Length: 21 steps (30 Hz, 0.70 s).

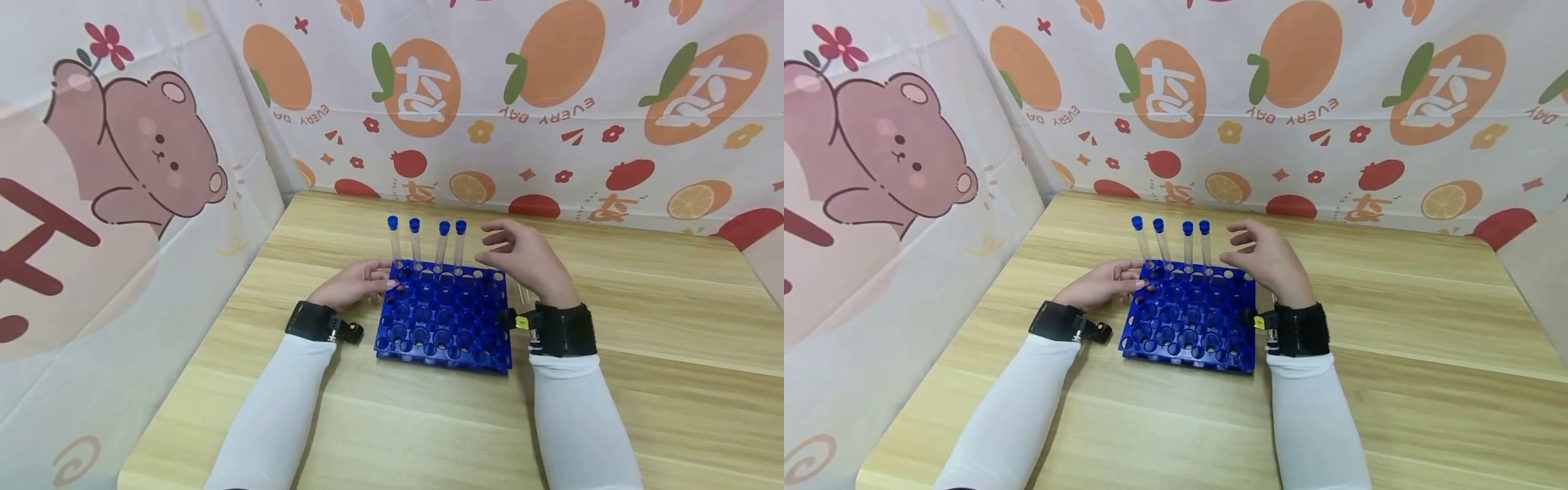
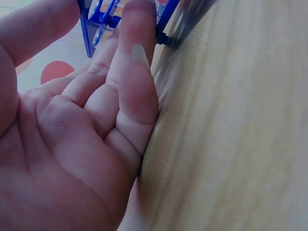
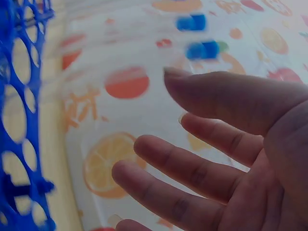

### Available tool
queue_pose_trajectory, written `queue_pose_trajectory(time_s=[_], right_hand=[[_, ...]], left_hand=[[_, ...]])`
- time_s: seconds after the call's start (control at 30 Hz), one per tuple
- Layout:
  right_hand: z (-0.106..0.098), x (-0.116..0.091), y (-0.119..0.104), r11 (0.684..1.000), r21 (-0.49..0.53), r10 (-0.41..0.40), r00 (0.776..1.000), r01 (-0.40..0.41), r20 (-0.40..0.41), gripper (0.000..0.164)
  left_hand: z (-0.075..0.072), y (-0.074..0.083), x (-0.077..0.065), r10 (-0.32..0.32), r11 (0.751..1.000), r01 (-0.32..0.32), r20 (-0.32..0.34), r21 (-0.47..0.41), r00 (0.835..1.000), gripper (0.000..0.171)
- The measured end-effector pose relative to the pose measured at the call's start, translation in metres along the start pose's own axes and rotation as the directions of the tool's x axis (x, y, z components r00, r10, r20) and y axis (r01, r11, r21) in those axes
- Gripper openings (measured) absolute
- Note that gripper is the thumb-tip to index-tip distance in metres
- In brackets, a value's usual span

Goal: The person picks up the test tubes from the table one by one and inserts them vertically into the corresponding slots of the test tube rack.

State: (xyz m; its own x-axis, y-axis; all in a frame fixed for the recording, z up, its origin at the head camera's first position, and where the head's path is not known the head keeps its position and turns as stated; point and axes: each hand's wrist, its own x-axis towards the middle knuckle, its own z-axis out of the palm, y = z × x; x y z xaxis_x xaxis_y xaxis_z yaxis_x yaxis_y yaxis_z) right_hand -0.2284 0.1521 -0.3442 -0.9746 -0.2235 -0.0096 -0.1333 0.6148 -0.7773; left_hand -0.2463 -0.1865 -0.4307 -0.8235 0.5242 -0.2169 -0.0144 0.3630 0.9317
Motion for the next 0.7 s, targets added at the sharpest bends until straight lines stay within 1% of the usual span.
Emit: queue_pose_trajectory(time_s=[0.1,0.2,0.3,0.4,0.53,0.7], right_hand=[[-0.013,-0.005,0.004,1.000,0.008,-0.006,1.000,0.006,-0.027,0.052],[-0.025,-0.009,0.010,1.000,0.006,0.004,0.998,-0.004,-0.065,0.052],[-0.033,-0.011,0.020,0.999,-0.010,0.038,0.994,-0.039,-0.100,0.054],[-0.035,-0.011,0.032,0.995,-0.034,0.093,0.990,-0.097,-0.109,0.056],[-0.033,-0.006,0.054,0.984,-0.039,0.173,0.981,-0.176,-0.084,0.059],[-0.025,-0.001,0.077,0.970,-0.012,0.244,0.970,-0.244,-0.010,0.057]], left_hand=[[0.000,0.001,0.000,-0.002,1.000,0.002,-0.001,0.001,1.000,0.058],[-0.001,0.002,0.000,-0.005,1.000,0.005,-0.008,0.004,1.000,0.059],[-0.002,0.001,0.001,-0.004,1.000,0.004,-0.010,0.007,1.000,0.058],[-0.002,0.000,0.001,-0.004,1.000,0.004,-0.007,0.009,1.000,0.058],[-0.002,-0.003,0.001,-0.003,1.000,0.003,0.003,0.012,1.000,0.060],[-0.002,-0.004,0.001,-0.004,1.000,0.004,0.002,0.008,1.000,0.060]])
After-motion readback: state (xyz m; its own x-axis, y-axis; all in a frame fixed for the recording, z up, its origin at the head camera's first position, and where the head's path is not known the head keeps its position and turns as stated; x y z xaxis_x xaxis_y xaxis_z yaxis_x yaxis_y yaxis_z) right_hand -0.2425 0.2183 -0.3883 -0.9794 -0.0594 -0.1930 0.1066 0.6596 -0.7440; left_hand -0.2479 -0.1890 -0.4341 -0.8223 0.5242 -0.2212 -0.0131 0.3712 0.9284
